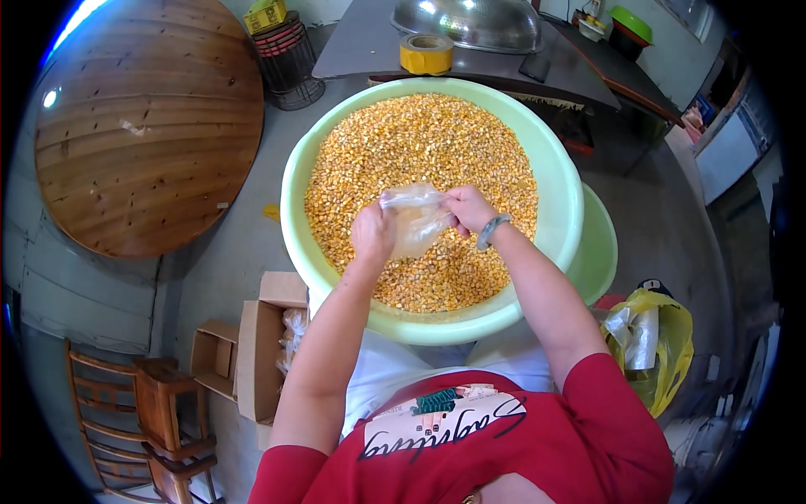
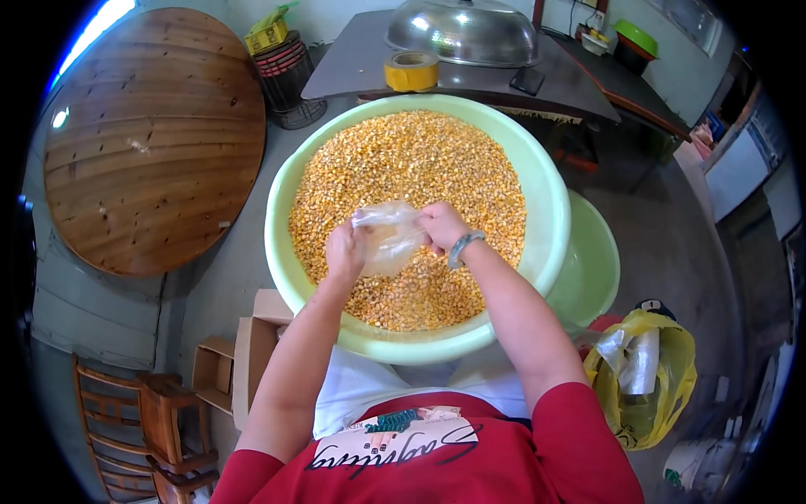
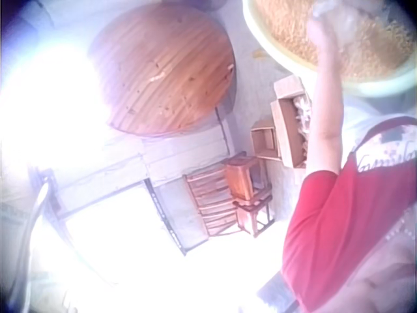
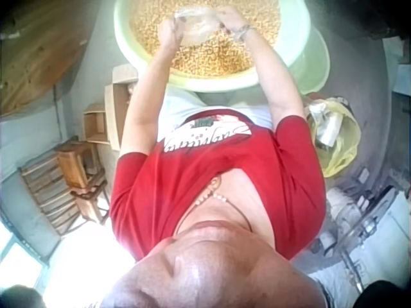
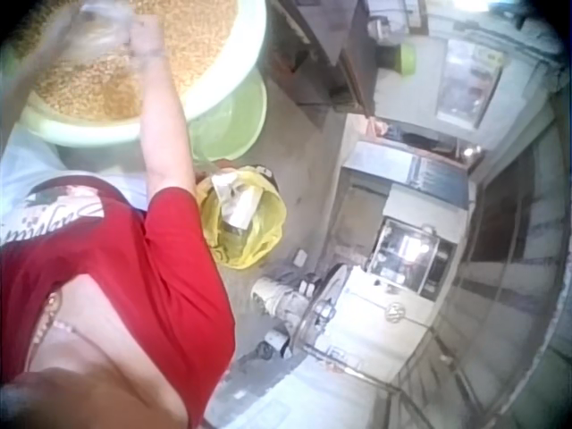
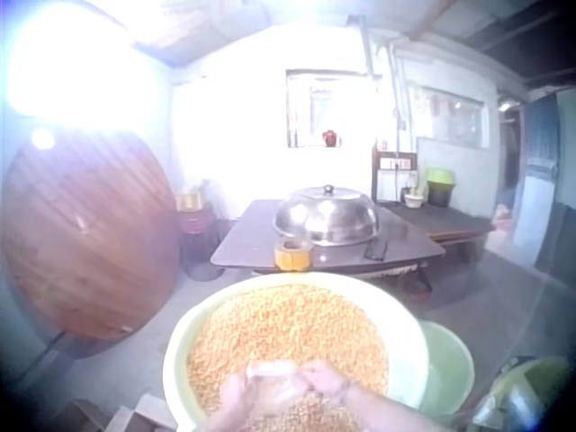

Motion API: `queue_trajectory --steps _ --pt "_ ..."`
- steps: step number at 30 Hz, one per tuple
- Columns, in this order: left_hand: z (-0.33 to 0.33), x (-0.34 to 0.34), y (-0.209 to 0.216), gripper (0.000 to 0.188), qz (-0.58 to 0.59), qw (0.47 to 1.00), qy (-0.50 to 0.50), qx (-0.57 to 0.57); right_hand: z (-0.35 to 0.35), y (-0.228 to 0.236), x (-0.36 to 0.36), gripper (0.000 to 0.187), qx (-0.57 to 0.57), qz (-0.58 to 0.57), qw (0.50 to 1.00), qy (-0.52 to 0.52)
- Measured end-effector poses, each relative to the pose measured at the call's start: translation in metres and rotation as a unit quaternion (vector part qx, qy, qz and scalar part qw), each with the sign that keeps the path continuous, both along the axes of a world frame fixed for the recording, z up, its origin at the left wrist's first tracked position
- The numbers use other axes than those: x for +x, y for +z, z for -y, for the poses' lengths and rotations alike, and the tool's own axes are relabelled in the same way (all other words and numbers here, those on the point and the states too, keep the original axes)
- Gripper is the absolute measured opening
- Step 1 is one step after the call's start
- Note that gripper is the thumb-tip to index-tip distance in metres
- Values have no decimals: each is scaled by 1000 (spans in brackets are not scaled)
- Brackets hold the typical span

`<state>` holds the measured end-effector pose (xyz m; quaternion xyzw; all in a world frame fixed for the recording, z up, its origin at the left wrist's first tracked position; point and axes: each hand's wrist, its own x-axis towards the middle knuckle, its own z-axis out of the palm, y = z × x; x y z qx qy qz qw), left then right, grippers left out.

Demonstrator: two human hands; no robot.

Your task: The person fills small plastic bags with dried corn from a large basin by hand, then places the filled bags into a cardboard box.

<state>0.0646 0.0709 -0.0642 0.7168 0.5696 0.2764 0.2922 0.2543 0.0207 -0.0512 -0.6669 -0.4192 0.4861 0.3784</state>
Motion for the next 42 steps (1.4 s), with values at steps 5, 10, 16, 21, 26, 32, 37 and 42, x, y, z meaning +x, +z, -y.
queue_trajectory --steps 5,10,16,21,26,32,37,42 --pt "2 -1 10 44 49 997 60 14 -4 -12 12 13 -62 17 997 -43" --pt "0 -1 10 42 -72 996 38 43 -12 -35 33 39 155 -10 987 42" --pt "13 11 8 31 -42 992 -78 88 1 12 -25 50 420 226 876 75" --pt "17 11 7 21 72 981 -163 76 -7 -17 -30 17 193 210 954 87" --pt "2 -3 -8 18 -159 984 -63 44 -1 3 8 18 153 310 935 -81" --pt "-5 -3 -12 16 -94 996 2 -12 4 8 14 32 51 431 900 -45" --pt "2 1 -9 14 -71 996 -22 53 8 8 -18 38 446 523 725 37" --pt "10 13 -5 11 -30 994 -48 97 0 -8 -37 15 291 507 788 195"
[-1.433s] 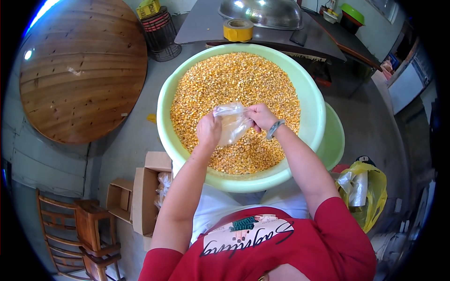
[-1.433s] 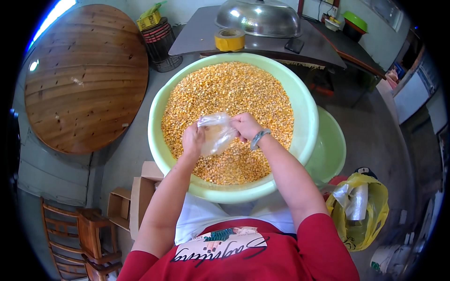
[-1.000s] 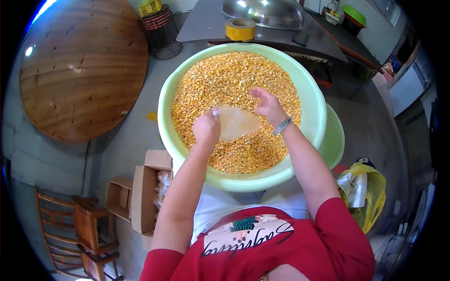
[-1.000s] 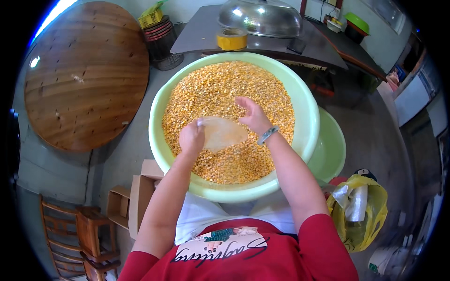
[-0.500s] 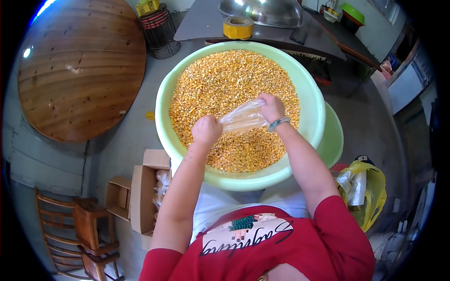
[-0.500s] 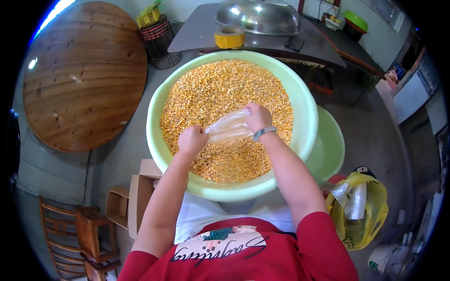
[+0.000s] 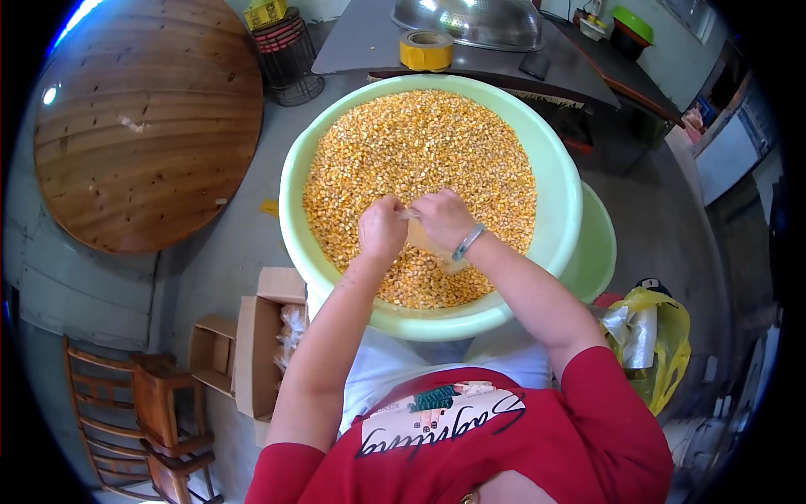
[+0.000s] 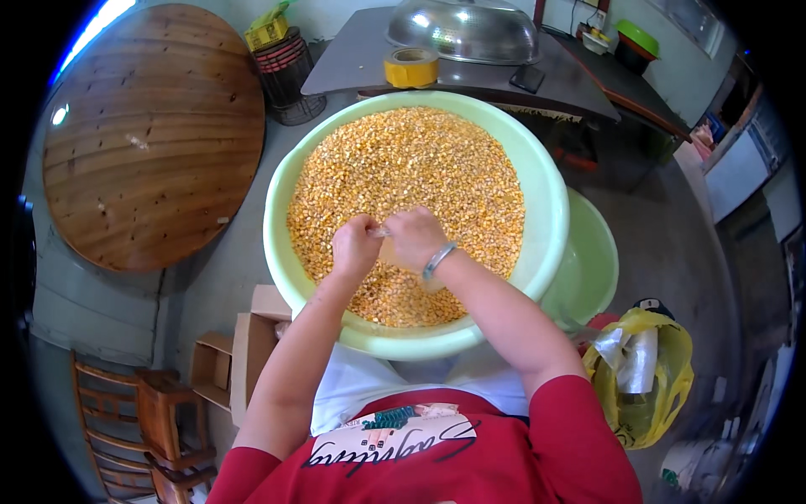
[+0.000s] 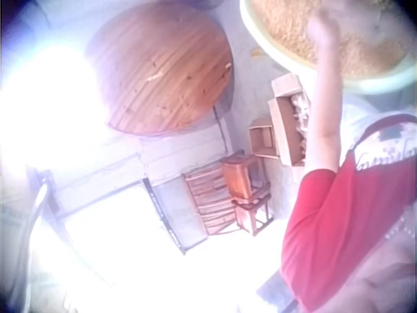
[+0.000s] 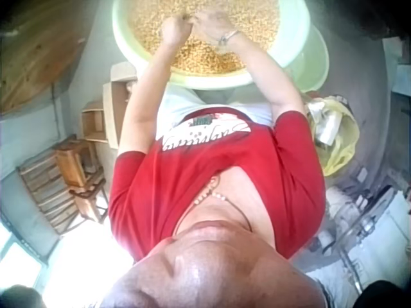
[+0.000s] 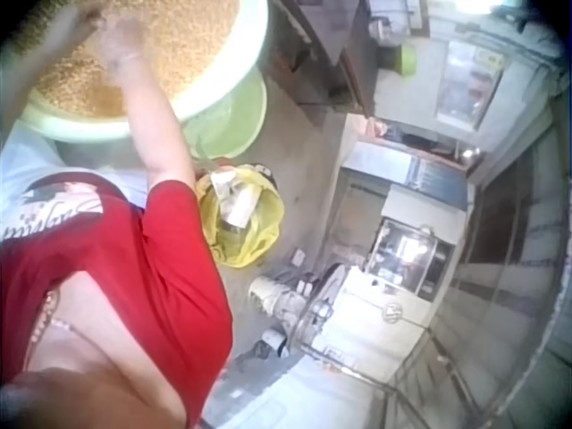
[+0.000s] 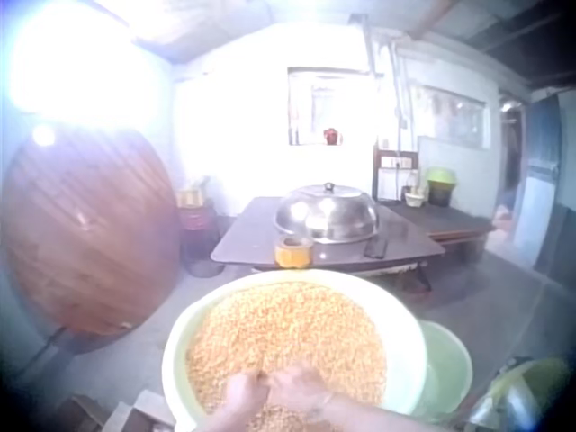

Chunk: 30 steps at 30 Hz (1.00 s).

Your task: The person fills small plastic bags with dried corn from a large basin by hand, then places the filled bags into a cardboard box.

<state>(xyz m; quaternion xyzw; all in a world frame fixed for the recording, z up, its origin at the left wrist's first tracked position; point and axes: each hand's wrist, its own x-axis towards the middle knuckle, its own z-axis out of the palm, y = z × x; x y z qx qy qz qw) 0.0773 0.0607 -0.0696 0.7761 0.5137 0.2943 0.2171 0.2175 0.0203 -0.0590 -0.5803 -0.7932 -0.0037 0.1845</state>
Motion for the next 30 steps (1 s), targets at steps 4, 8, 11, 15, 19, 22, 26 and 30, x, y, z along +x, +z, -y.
queue_trajectory --steps 4,8,11,15,19,22,26,30 --pt "-6 -4 -11 10 -2 999 9 38 -2 -8 15 9 -2 -97 992 -84" --pt "-5 -4 -8 9 -54 998 -19 9 -3 -6 26 10 3 -65 985 -159" --pt "-7 -5 -11 8 -67 997 -14 -28 -3 1 29 11 -21 -72 978 -196" --pt "-12 -16 -14 9 -38 993 -52 -95 -6 3 50 14 8 -123 963 -241" --pt "-22 -22 -20 16 -32 984 -20 -173 -5 5 58 18 -24 -180 937 -298" --pt "-14 -17 6 29 -42 986 -1 -161 -7 4 63 19 -30 -189 931 -312" --pt "-2 -12 20 52 49 984 -67 157 -5 3 49 20 -63 -201 954 -212" --pt "18 6 41 41 0 933 -143 330 -4 -4 33 19 -46 -150 982 -104"
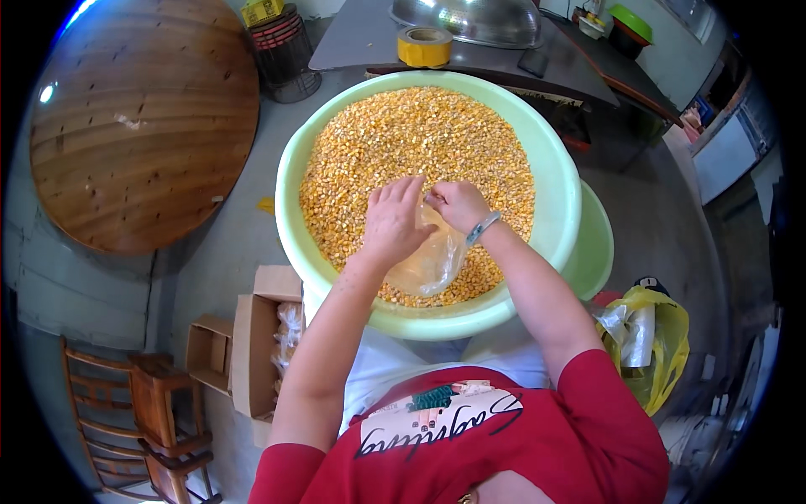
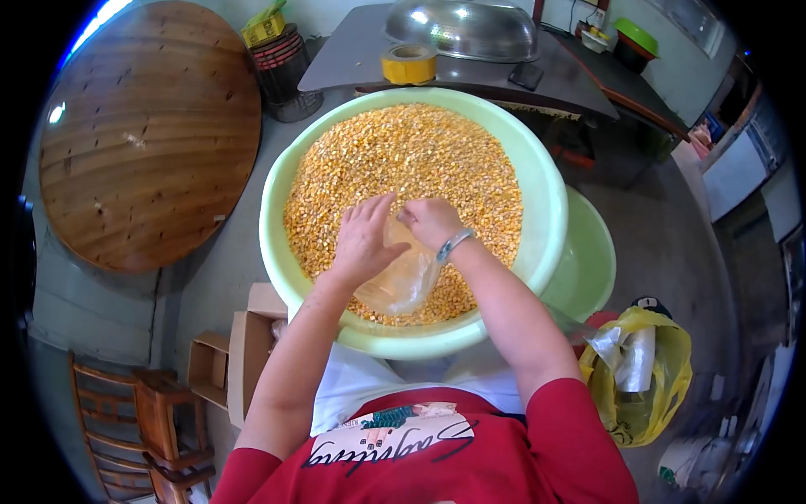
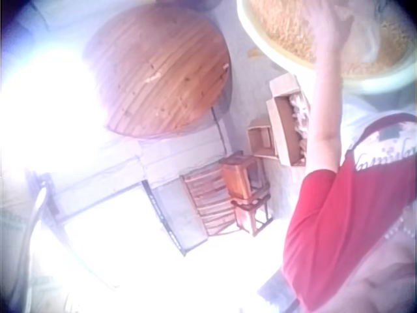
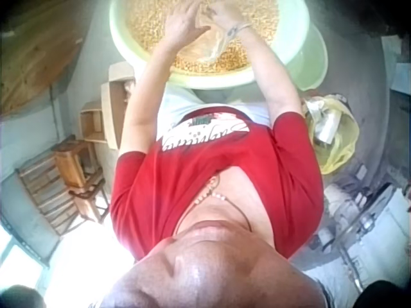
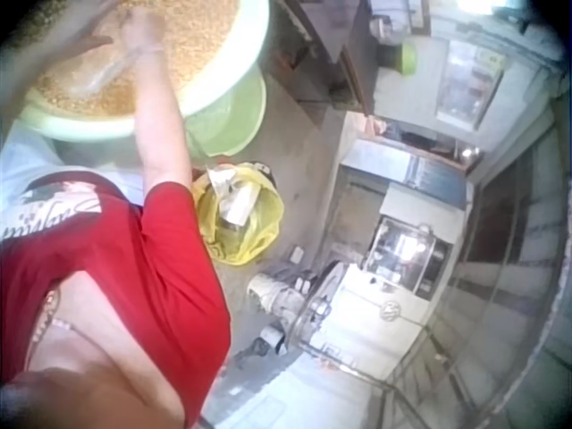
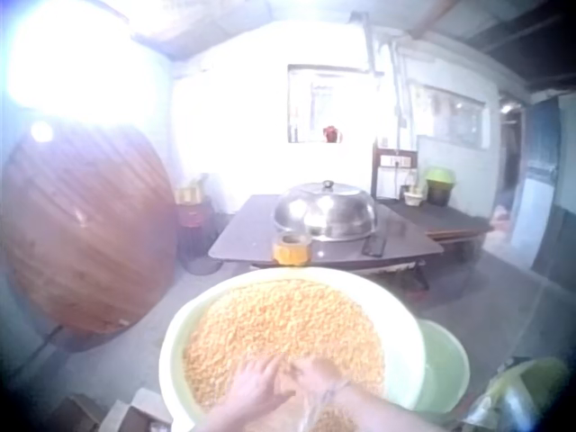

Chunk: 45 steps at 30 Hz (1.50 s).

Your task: The person fills small plastic bags with dried corn from a large basin by hand, then places the filled bags into a cardboard box.

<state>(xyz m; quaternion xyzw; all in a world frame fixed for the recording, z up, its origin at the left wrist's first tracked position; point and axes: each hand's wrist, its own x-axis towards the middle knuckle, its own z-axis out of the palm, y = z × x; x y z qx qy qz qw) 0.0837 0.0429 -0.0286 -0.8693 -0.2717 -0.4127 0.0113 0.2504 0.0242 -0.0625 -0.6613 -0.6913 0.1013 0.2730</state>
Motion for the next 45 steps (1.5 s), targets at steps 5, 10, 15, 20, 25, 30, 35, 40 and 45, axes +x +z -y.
queue_trajectory --steps 5,10,15,20,25,30,35,40,45 --pt "-19 -17 -40 12 -133 947 132 -262 7 15 0 15 -6 40 999 -8" --pt "-21 -20 -49 13 -139 935 189 -265 15 28 -24 10 194 -60 972 120" --pt "-23 -28 -45 14 -181 906 229 -307 29 -1 -30 14 -329 234 880 249" --pt "-19 -37 -21 19 -324 843 191 -384 21 -16 -1 13 -265 235 907 228" --pt "-7 -43 -12 24 -352 845 130 -380 27 4 -8 15 -283 316 862 277" --pt "3 -45 -49 23 -342 845 106 -398 22 3 -4 17 -279 113 909 287" --pt "5 -38 -42 21 -317 861 82 -390 -4 2 20 20 -92 -67 992 55" --pt "2 -37 -45 26 -336 849 92 -396 -33 -15 27 54 -131 52 990 31" --pt "1 -35 -52 31 -321 852 89 -404 -47 -63 6 62 -152 74 985 -16"
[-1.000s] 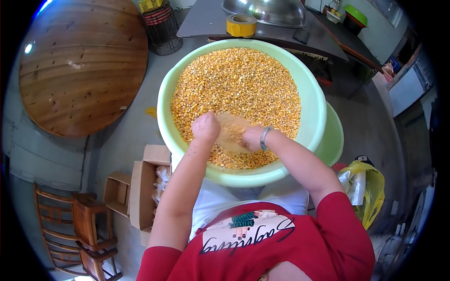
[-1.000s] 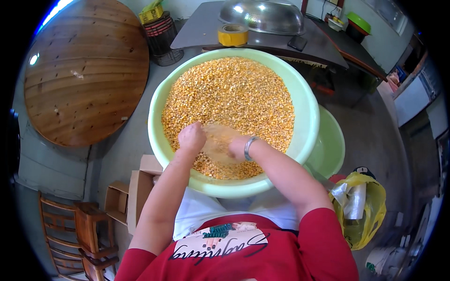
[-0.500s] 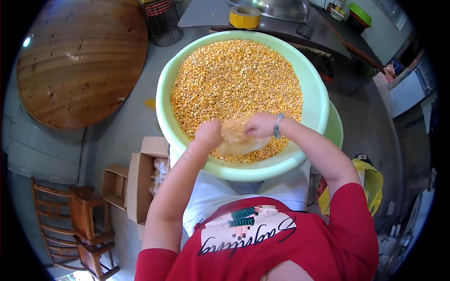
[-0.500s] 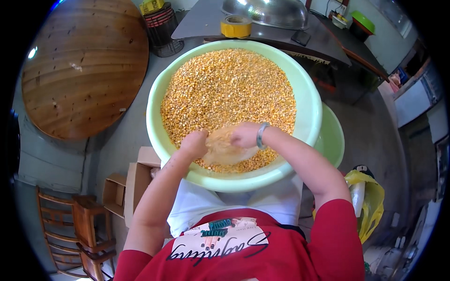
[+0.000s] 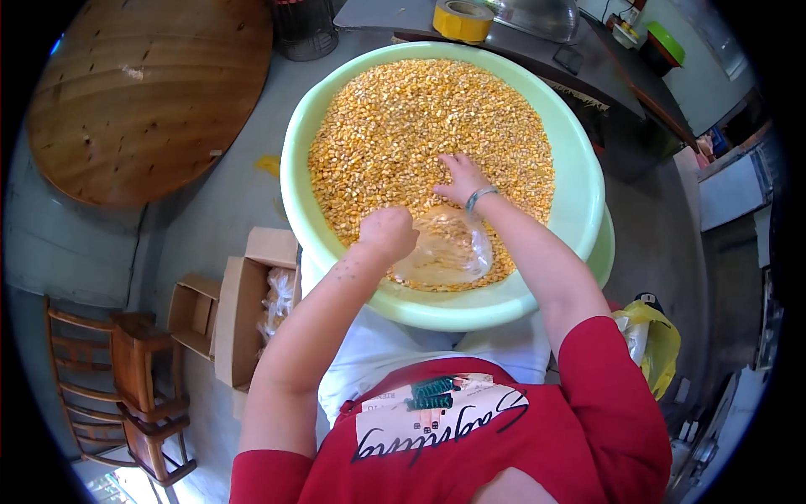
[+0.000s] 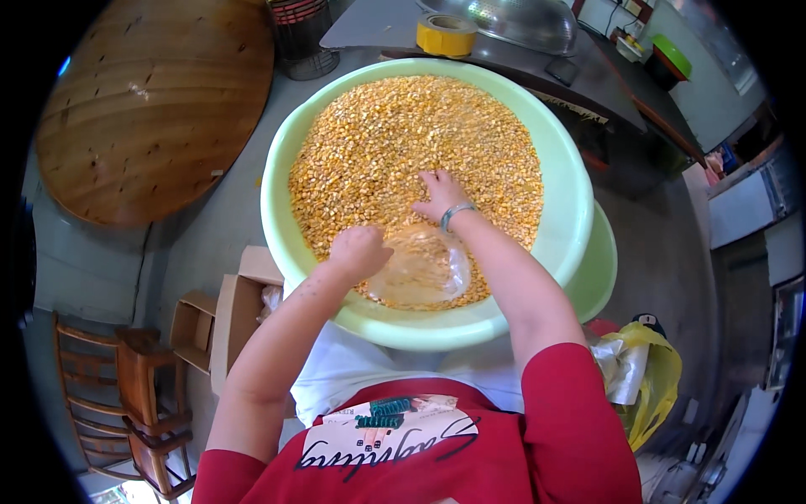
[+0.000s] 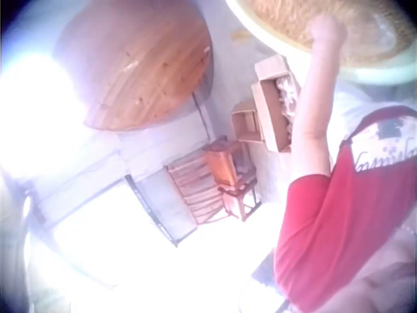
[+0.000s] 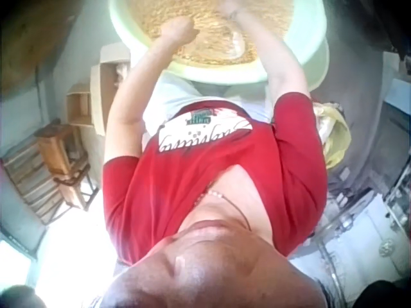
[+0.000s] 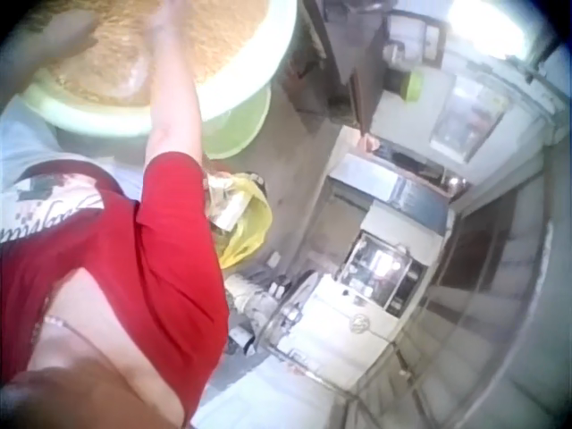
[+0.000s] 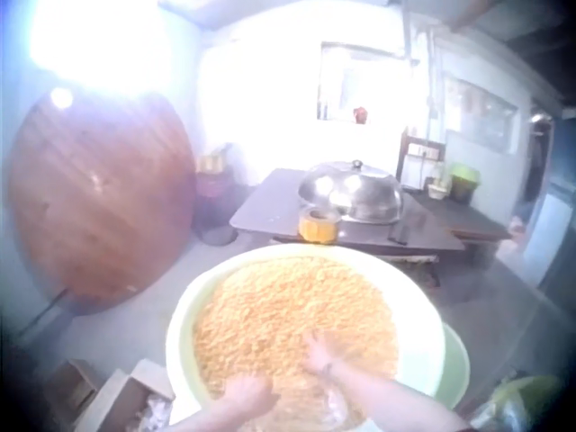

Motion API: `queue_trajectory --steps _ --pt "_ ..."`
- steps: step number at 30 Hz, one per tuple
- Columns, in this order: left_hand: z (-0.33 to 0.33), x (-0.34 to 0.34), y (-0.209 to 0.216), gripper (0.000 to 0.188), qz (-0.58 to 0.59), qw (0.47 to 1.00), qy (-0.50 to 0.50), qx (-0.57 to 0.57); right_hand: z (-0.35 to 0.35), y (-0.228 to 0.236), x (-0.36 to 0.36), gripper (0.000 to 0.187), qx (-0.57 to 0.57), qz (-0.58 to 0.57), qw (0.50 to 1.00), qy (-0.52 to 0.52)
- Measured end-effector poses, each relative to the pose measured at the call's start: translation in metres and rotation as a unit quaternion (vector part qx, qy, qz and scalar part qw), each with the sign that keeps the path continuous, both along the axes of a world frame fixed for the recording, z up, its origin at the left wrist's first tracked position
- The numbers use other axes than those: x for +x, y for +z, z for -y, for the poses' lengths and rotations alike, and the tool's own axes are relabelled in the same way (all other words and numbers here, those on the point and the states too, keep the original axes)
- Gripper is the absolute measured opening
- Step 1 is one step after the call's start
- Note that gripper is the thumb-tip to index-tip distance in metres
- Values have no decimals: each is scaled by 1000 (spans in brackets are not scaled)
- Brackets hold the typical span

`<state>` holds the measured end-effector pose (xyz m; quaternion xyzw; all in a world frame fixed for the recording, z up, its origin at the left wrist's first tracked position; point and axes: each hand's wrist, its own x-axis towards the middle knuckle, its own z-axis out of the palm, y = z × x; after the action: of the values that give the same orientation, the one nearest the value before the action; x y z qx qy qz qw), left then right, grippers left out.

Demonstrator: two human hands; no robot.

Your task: The person fills small plastic bags with dried corn from a large basin by hand, then places the filled bags into a cardboard box.

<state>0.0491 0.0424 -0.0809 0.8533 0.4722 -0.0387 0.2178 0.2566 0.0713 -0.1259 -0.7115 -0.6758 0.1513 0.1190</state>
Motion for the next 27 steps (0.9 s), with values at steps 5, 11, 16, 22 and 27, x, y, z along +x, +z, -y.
queue_trajectory --steps 5,11,16,22,27 --pt "2 -1 11 30 -10 1000 -21 -15 4 2 -26 35 -50 60 996 -45" --pt "0 1 -1 33 -27 999 -26 -13 8 1 -18 26 -68 56 996 -34" --pt "0 2 5 35 -11 998 -66 -19 2 -11 4 34 -88 16 995 -50" --pt "6 8 23 32 -11 998 -47 -40 2 24 26 36 -83 6 996 -27" --pt "0 5 -6 25 -20 999 -31 3 31 83 -8 35 -122 -269 955 -3"
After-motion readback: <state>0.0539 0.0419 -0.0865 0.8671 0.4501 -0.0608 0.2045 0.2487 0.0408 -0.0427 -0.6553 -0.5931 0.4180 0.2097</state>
